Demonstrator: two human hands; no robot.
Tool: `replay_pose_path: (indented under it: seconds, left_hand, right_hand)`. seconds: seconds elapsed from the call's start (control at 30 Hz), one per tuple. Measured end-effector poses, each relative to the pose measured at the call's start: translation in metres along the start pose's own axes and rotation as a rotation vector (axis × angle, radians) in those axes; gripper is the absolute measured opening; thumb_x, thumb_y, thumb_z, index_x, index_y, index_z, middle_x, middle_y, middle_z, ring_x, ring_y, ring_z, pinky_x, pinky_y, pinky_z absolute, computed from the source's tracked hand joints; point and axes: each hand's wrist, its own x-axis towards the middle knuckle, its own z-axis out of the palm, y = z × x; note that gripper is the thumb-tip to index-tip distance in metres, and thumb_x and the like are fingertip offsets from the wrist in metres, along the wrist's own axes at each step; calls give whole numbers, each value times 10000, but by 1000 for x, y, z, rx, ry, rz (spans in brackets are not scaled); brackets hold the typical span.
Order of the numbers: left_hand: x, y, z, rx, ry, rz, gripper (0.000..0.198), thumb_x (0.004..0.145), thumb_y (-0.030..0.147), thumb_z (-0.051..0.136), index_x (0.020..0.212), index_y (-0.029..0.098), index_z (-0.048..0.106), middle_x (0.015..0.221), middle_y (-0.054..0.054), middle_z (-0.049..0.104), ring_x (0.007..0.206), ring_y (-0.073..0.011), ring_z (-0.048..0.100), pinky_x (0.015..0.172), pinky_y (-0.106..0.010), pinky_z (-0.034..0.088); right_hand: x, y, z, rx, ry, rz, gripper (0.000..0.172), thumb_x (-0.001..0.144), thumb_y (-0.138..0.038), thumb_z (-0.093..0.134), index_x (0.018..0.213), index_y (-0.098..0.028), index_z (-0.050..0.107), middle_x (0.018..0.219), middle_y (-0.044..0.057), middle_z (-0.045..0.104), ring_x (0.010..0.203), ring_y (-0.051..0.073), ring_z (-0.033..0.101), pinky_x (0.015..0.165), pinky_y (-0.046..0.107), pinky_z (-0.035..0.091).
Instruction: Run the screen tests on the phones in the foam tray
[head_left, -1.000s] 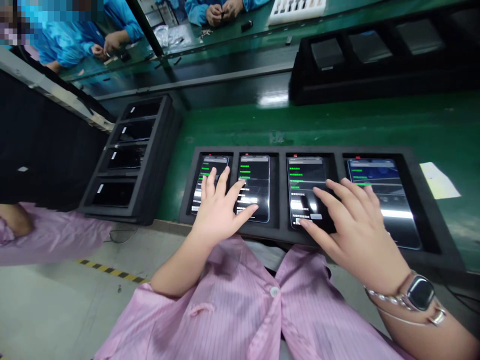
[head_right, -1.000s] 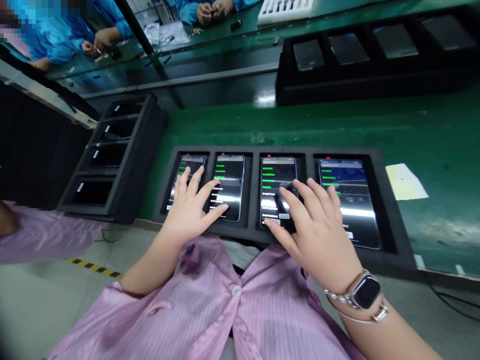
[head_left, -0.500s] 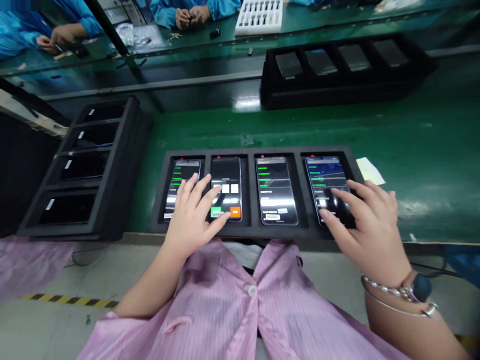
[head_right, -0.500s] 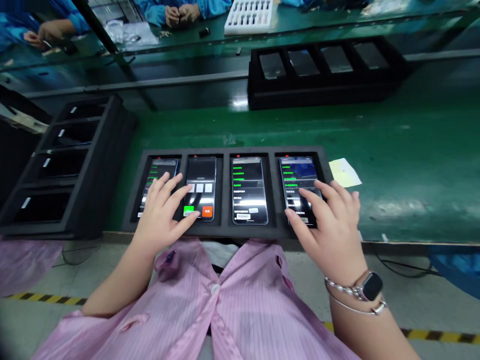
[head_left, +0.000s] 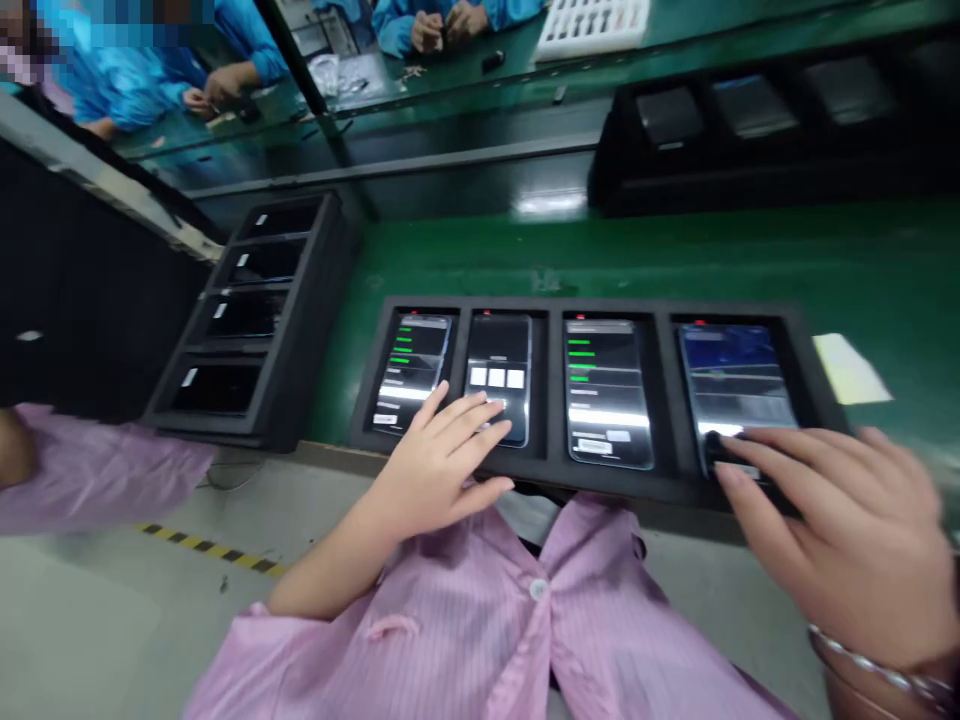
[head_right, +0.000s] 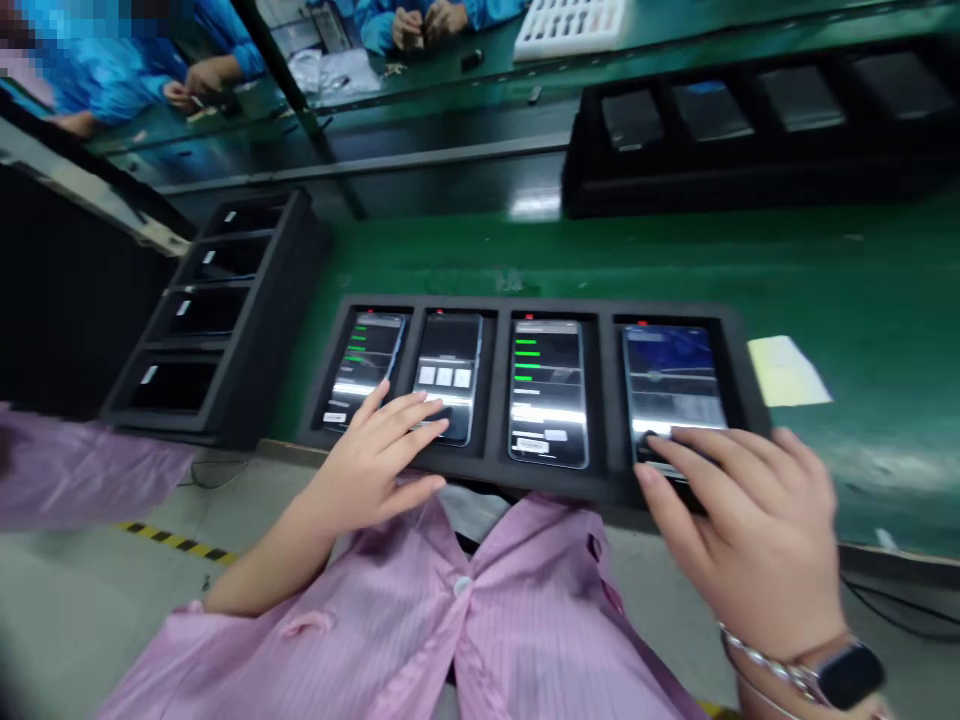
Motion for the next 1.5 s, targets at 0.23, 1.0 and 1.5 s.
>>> replay_pose_path:
  seconds: [0.23,1.0,1.5]
  left_hand:
    - [4,5,18,34,62,16,418,1059,442,613,1333,129,657,1381,-127,722,1287,-287,685,1324,-537,259]
    - [4,7,19,72,75,-13,438,1064,492,587,1303,137,680,1377,-105,729,1272,-276,699,1294,-501,298]
    - [28,-9,9,111,85,-231,568,1028,531,616,1464,169,578,1604,-197,506,1547,-447,366,1262,-715,279]
  right_hand:
    - [-4,-15,-5,22,-70,74,128,1017,-240,683,1104,-148,700,1111,124,733,1010,300,666,1047,550,516]
    - [-8,-14,0,23,-26,86,117,978,-193,701,1085,-148,713,1114,136,742,1001,340,679,1004,584,557]
    - [-10,-12,5,14,19,89,130,948,-208,709,1073,-188,740,1090,102,764,984,308,713,1022,520,564]
